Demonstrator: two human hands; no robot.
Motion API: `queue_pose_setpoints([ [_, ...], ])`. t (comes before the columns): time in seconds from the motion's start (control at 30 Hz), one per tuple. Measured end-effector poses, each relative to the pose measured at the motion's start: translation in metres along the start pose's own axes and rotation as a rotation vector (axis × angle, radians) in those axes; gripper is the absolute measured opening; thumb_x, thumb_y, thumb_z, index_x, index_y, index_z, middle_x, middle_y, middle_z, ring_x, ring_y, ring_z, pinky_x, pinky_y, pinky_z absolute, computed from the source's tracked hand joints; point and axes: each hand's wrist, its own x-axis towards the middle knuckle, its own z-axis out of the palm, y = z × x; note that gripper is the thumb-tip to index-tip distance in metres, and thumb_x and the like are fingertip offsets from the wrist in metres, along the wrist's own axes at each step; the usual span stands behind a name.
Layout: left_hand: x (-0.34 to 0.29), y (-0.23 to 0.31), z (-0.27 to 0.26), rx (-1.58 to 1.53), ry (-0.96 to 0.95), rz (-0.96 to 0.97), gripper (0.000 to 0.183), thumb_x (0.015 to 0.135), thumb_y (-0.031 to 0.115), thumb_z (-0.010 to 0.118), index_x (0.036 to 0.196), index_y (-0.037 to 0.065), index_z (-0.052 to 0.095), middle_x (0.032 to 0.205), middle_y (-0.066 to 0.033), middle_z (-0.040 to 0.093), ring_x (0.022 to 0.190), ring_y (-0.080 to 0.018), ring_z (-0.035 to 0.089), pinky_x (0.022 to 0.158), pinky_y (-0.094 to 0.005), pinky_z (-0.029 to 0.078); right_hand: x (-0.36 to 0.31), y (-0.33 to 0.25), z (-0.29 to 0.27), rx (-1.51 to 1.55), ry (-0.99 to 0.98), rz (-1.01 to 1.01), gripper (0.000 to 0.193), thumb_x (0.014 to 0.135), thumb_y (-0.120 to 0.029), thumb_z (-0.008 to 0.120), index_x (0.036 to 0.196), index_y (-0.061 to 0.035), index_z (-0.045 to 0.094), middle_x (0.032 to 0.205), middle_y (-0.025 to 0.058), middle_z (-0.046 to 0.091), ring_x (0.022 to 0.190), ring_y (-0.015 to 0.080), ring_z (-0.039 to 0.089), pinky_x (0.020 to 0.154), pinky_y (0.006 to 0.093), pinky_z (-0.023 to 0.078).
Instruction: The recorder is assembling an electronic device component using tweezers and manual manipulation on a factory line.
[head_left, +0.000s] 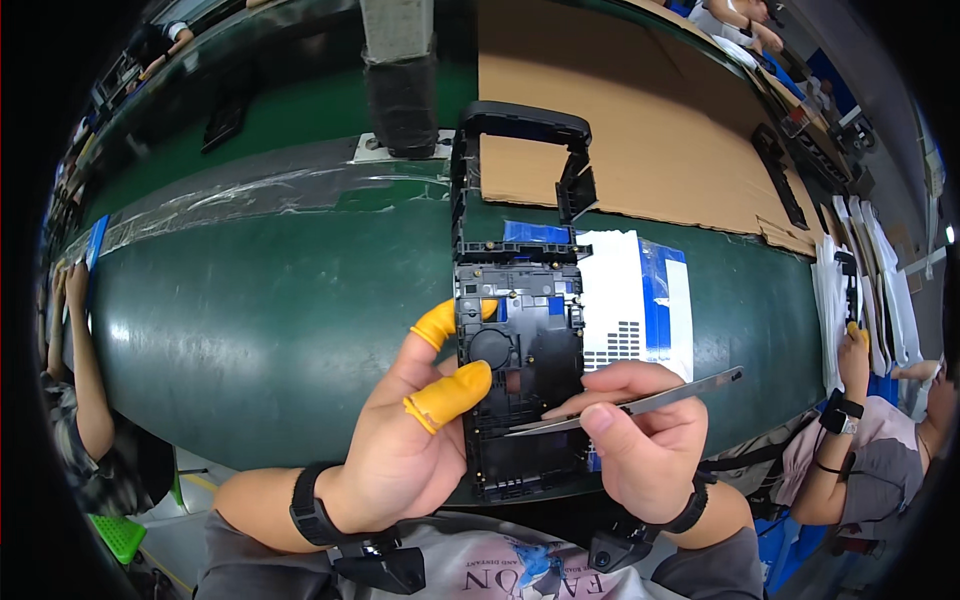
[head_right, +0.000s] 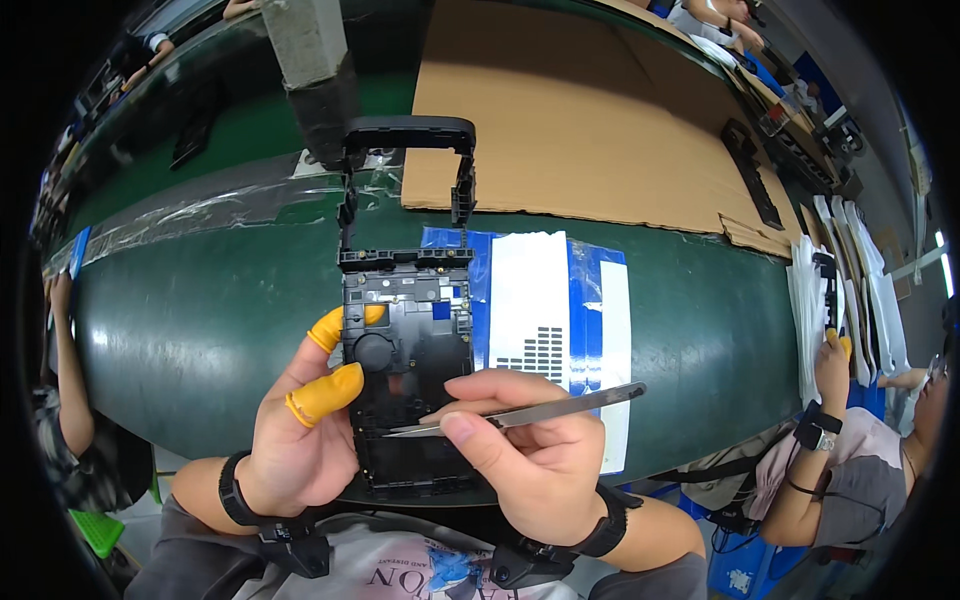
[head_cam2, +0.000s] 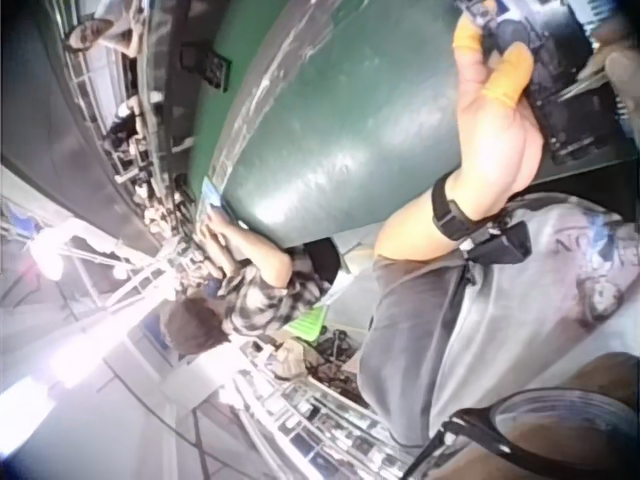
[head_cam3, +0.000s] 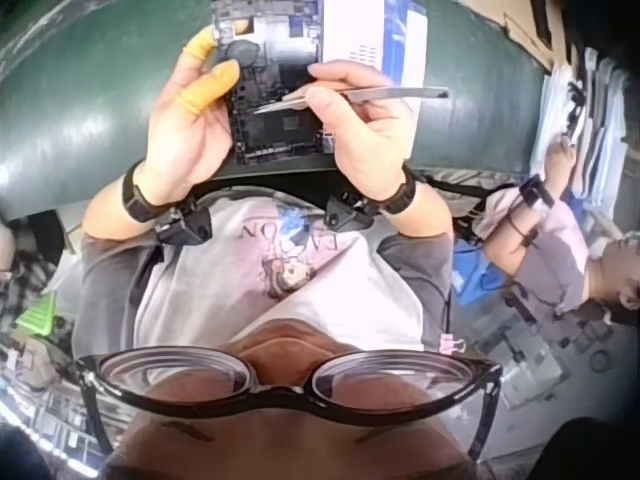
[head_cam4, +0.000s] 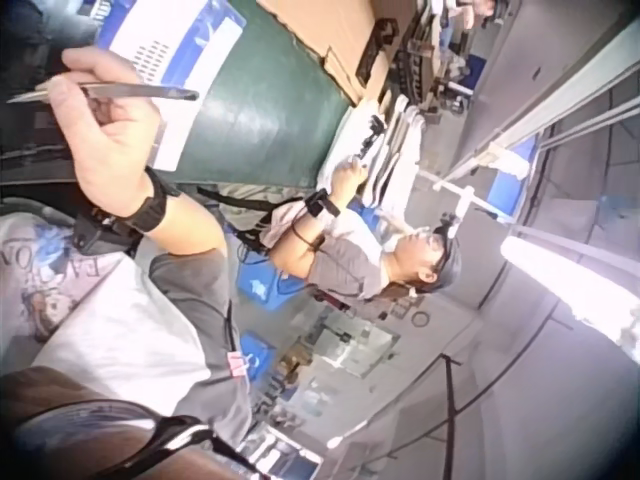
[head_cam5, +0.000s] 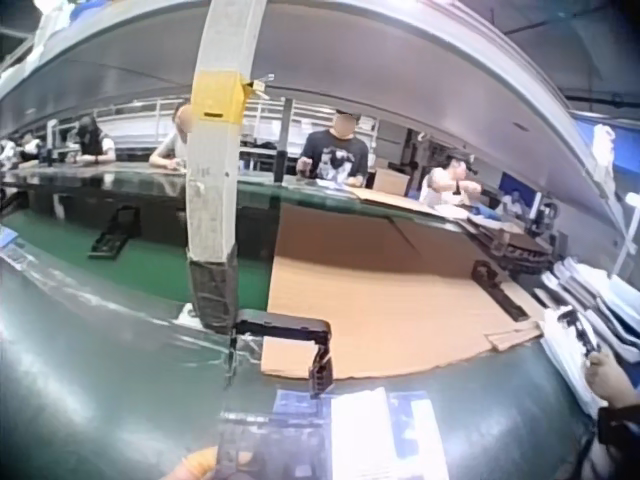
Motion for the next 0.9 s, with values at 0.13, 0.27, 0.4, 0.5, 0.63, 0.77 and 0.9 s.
queue_pose_setpoints([
  [0.13, -0.0021, 0.0013, -0.002, 0.021, 0.002, 0.033, 0.042, 0.082, 0.001, 0.04, 0.121, 0.008, 0.03, 0.11, -0.0091, 0.047, 0.098, -0.0167, 0.046, 0.086, -0.0303, 0.037, 0.0001, 0.001, 0.0049, 0.024, 0.028, -0.011, 0.022, 0.076, 0.005, 0.053, 0.097, 0.0069, 0.049, 0.082, 0.014, 0.06, 0.076, 0.0127, 0.056, 0.068, 0.0219, 0.044],
  [0.27, -0.0024, 0.0025, -0.0006, 0.001, -0.02, 0.031, 0.039, 0.083, 0.005, 0.04, 0.12, 0.009, 0.032, 0.11, -0.0098, 0.045, 0.097, -0.0203, 0.048, 0.085, -0.0351, 0.041, 0.0009, -0.0006, 0.0066, 0.022, 0.024, -0.002, 0.021, 0.076, 0.004, 0.053, 0.097, 0.0068, 0.049, 0.081, 0.0137, 0.06, 0.073, 0.0109, 0.055, 0.065, 0.0203, 0.043],
  [0.4, -0.003, 0.0022, -0.0008, -0.007, -0.046, 0.045, 0.04, 0.083, 0.005, 0.04, 0.121, 0.01, 0.031, 0.111, -0.0105, 0.045, 0.099, -0.021, 0.048, 0.086, -0.0356, 0.04, 0.0013, -0.0008, 0.0082, 0.005, 0.048, 0.01, 0.021, 0.076, 0.003, 0.054, 0.096, 0.0065, 0.05, 0.08, 0.0127, 0.06, 0.067, 0.0076, 0.053, 0.059, 0.0174, 0.041],
  [0.5, -0.0032, 0.0018, -0.0018, -0.001, -0.053, 0.051, 0.04, 0.083, 0.005, 0.039, 0.121, 0.01, 0.031, 0.111, -0.0106, 0.045, 0.1, -0.0212, 0.047, 0.087, -0.0358, 0.039, 0.0021, -0.0004, 0.0094, -0.022, 0.056, -0.002, 0.02, 0.076, 0.003, 0.054, 0.096, 0.0063, 0.051, 0.079, 0.0122, 0.06, 0.065, 0.0064, 0.052, 0.057, 0.0164, 0.04],
  [0.63, -0.0035, 0.0019, -0.0012, -0.014, -0.053, 0.048, 0.039, 0.083, 0.005, 0.039, 0.121, 0.009, 0.031, 0.112, -0.0104, 0.045, 0.099, -0.021, 0.047, 0.087, -0.0357, 0.039, 0.0022, -0.0003, 0.0079, -0.033, 0.048, 0.012, 0.02, 0.076, 0.003, 0.054, 0.096, 0.0062, 0.051, 0.079, 0.0117, 0.06, 0.065, 0.0061, 0.052, 0.056, 0.0161, 0.04],
  [0.77, -0.0049, 0.0037, -0.0022, 0.021, -0.063, 0.027, 0.049, 0.078, 0.002, 0.045, 0.123, 0.01, 0.028, 0.112, -0.0119, 0.044, 0.1, -0.0216, 0.047, 0.087, -0.0351, 0.039, 0.0015, 0.0003, 0.0076, -0.031, 0.056, 0.007, 0.02, 0.076, 0.003, 0.054, 0.096, 0.0063, 0.051, 0.079, 0.0114, 0.06, 0.065, 0.006, 0.052, 0.056, 0.0159, 0.04],
  [0.9, -0.0028, -0.0028, -0.0049, 0.238, -0.117, 0.104, 0.072, 0.064, -0.009, 0.056, 0.125, 0.009, 0.023, 0.113, -0.0118, 0.042, 0.102, -0.0224, 0.045, 0.088, -0.034, 0.037, 0.0007, -0.0026, 0.0088, -0.051, 0.079, -0.013, 0.02, 0.076, 0.002, 0.054, 0.095, 0.0064, 0.051, 0.079, 0.0111, 0.06, 0.065, 0.0068, 0.052, 0.055, 0.0162, 0.04],
])
